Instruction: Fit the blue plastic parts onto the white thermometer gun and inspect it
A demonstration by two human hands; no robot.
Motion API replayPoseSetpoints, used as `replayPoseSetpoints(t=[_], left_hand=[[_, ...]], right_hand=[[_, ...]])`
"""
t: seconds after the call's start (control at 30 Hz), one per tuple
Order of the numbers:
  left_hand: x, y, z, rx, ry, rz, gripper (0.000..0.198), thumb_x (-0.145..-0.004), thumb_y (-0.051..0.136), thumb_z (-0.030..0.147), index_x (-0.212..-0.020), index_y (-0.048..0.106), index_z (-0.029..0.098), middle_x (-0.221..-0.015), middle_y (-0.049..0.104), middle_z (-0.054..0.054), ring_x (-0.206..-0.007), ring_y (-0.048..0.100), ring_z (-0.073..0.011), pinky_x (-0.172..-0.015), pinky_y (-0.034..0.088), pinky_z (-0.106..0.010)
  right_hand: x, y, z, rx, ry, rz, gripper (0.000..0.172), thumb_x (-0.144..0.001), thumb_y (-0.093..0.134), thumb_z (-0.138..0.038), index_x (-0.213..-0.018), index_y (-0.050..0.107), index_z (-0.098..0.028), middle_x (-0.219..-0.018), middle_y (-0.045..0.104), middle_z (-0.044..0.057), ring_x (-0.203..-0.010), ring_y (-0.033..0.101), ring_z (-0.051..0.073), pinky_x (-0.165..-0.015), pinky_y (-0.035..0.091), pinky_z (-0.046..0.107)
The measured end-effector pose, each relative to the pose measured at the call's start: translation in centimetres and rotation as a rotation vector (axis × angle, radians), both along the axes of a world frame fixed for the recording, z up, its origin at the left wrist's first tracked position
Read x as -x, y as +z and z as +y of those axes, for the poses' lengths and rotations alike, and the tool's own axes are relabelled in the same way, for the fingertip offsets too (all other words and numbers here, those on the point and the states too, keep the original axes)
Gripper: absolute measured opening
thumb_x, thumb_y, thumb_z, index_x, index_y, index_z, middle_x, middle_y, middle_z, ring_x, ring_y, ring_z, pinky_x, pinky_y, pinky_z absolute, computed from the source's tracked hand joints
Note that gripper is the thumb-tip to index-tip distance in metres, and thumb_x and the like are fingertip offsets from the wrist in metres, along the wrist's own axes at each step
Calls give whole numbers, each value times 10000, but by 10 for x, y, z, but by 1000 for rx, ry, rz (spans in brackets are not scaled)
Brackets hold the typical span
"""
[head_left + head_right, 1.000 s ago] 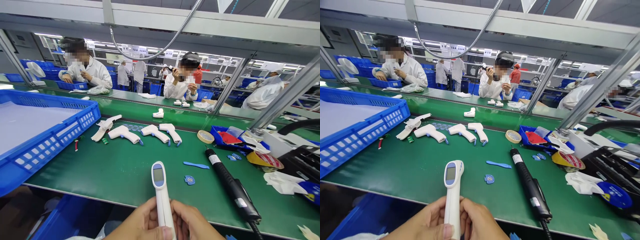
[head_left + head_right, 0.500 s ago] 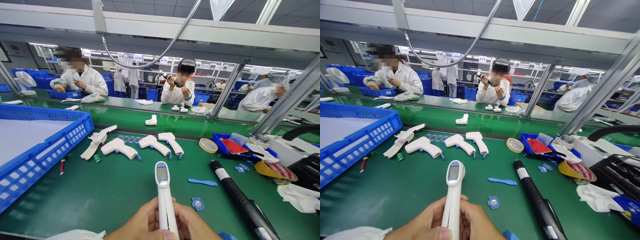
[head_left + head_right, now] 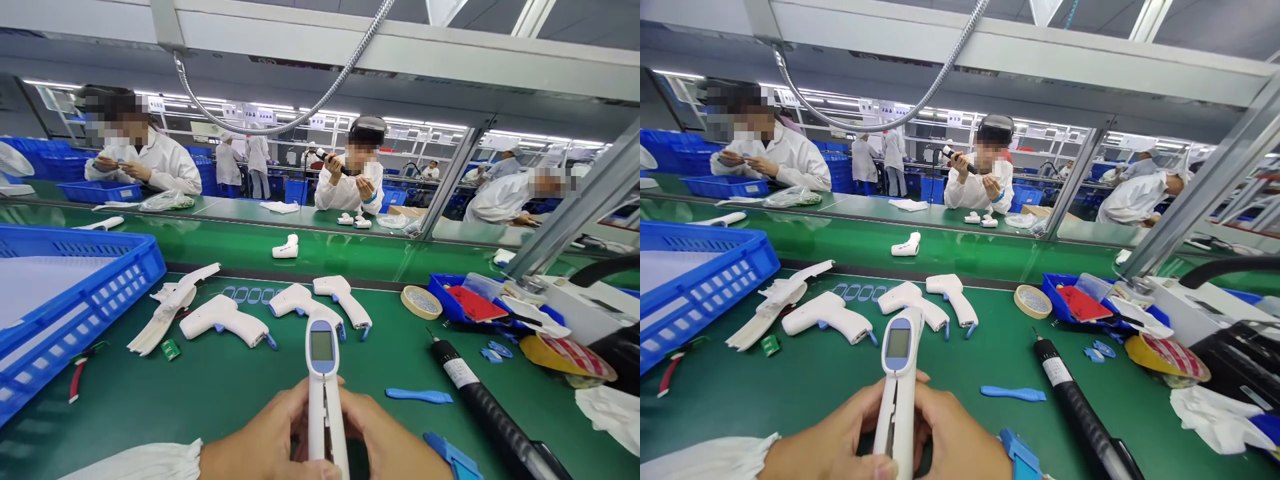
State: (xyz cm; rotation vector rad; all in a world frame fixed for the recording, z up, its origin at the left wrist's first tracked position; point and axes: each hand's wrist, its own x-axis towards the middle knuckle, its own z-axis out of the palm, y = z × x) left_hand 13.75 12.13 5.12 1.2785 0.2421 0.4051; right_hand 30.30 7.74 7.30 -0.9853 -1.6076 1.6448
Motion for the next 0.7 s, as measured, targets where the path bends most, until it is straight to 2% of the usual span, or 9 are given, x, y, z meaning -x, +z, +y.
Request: replayPoseSetpoints(t=[0.1,0.17,0.23,0.33,0.5,0.7], left_hand=[[6,-8,4,-42,84,-22,509,-743,652,442,-1134,439,195,-1011,540,-72,-891,517,-205,-817,387,-356],[9,-11,6,-50,120,-10,557,-712,668,473,-1125,433,183,-961,527,-62,-852,506,-200,-779,384,-343],[9,-11,7,-46,122,28,582,-676,687,495,-1085,443,161,-904,505,-50,-809,485,-189,-733,376,-322],[8,-11,9,-32,91,68,525,-674,692,470,-1018,456,152,-913,502,-58,-836,483,-198,-751,380,-324],[8,-18,11,-16,87,24,485,-725,679,432,-1065,463,160,-927,521,-52,-833,498,-184,-766,383,-322],[6,-19,12,27,83,-31,492,-752,680,387,-1143,470,175,-954,541,-50,-862,513,-175,-804,384,-317]], right_hand=[[5,-1,12,-37,52,-10,424,-628,694,-189,-1040,594,-197,-863,609,-3,-754,553,163,-673,428,263],[9,-6,16,-41,23,-12,437,-626,699,-218,-1047,587,-194,-868,612,4,-766,553,171,-685,428,272],[13,-14,18,-41,-14,2,495,-622,733,-321,-1071,575,-188,-879,619,18,-776,550,181,-674,417,275],[14,-27,17,-43,-41,18,622,-598,750,-470,-1107,557,-168,-888,630,43,-782,552,198,-661,408,285],[9,-39,17,5,-71,-22,738,-557,743,-526,-1157,529,-153,-1015,622,91,-843,564,225,-677,432,303],[6,-36,23,3,13,55,624,-569,756,-463,-1075,566,-152,-925,626,63,-722,529,166,-576,380,253]])
